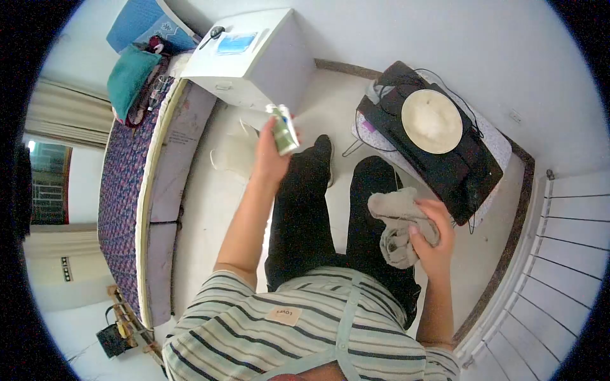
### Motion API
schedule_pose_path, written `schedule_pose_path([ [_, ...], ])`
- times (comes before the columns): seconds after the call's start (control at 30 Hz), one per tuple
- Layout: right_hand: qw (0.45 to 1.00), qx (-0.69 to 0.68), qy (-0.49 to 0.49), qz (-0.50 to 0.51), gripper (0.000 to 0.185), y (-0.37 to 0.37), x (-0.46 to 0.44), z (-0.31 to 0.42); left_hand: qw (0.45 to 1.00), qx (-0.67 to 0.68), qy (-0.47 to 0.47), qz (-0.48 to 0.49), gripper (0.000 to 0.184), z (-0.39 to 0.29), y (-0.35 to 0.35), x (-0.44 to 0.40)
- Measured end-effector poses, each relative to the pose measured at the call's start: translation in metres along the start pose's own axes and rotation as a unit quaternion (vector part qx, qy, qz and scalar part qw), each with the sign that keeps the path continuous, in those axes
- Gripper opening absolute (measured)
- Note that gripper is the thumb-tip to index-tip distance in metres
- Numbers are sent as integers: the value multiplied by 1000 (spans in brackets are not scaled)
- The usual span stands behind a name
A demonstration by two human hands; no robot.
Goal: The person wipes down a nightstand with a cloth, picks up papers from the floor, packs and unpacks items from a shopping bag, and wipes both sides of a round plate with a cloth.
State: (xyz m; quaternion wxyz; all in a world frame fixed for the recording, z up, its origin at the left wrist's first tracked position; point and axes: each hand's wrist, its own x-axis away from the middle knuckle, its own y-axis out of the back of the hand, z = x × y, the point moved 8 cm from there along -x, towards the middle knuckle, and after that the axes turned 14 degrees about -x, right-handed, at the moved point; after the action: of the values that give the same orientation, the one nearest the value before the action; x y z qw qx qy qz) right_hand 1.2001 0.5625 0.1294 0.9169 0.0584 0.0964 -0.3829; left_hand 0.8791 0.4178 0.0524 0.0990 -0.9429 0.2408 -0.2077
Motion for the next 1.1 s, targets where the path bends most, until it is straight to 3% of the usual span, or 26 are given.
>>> schedule_pose_path([
  [0.1,999,-9,-24,21,34,-1,-10,-12,998,-11,24,-59,36,-3,50,-59],
  [0.17,998,-7,-55,15,35,1,-17,-22,992,-64,-75,-75,33,-29,77,-98],
  [0.3,995,-4,-95,14,35,1,-33,-40,952,-225,-65,-199,28,-70,142,-175],
  [0.37,994,-2,-111,3,34,3,-39,-47,947,-210,-100,-221,32,-90,180,-225],
  [0.4,992,6,-122,-12,34,3,-40,-52,949,-229,-62,-208,61,-101,177,-234],
  [0.43,990,-11,-135,-30,34,6,-43,-58,967,-167,-100,-167,33,-111,202,-274],
  [0.47,987,-25,-148,-54,34,11,-44,-63,912,-315,-43,-259,45,-128,186,-261],
  [0.5,987,9,-156,-32,33,13,-48,-66,909,-313,-61,-270,31,-134,216,-306],
  [0.53,984,26,-165,-57,33,18,-50,-66,767,-584,-236,-124,25,-146,276,-392],
  [0.57,983,24,-173,-50,33,14,-53,-68,957,-203,-117,-172,30,-146,236,-359],
  [0.6,983,21,-181,-40,33,11,-56,-68,934,-268,-158,-176,38,-144,258,-384],
  [0.67,984,34,-171,-44,33,10,-59,-71,887,-433,-63,-147,46,-131,261,-391],
  [0.73,986,37,-156,-41,33,24,-59,-66,869,-451,-107,-173,49,-135,225,-361],
  [0.8,984,41,-169,-34,33,24,-52,-70,860,-466,-119,-168,51,-132,263,-399],
  [0.9,984,39,-171,-29,33,31,-54,-74,865,-438,-180,-165,46,-127,235,-371],
  [0.93,984,38,-172,-22,33,33,-56,-74,710,-590,-294,-247,43,-143,210,-346],
  [0.97,984,35,-170,-33,33,38,-53,-75,505,-699,-396,-315,41,-147,170,-316],
  [1.03,985,14,-168,-27,32,44,-48,-76,676,-596,-374,-217,29,-105,94,-290],
  [1.07,986,9,-165,-33,32,48,-45,-76,749,-535,-381,-82,26,-70,41,-275],
  [1.1,986,4,-163,-43,32,52,-40,-76,755,-560,-342,-2,24,-29,-2,-263],
])
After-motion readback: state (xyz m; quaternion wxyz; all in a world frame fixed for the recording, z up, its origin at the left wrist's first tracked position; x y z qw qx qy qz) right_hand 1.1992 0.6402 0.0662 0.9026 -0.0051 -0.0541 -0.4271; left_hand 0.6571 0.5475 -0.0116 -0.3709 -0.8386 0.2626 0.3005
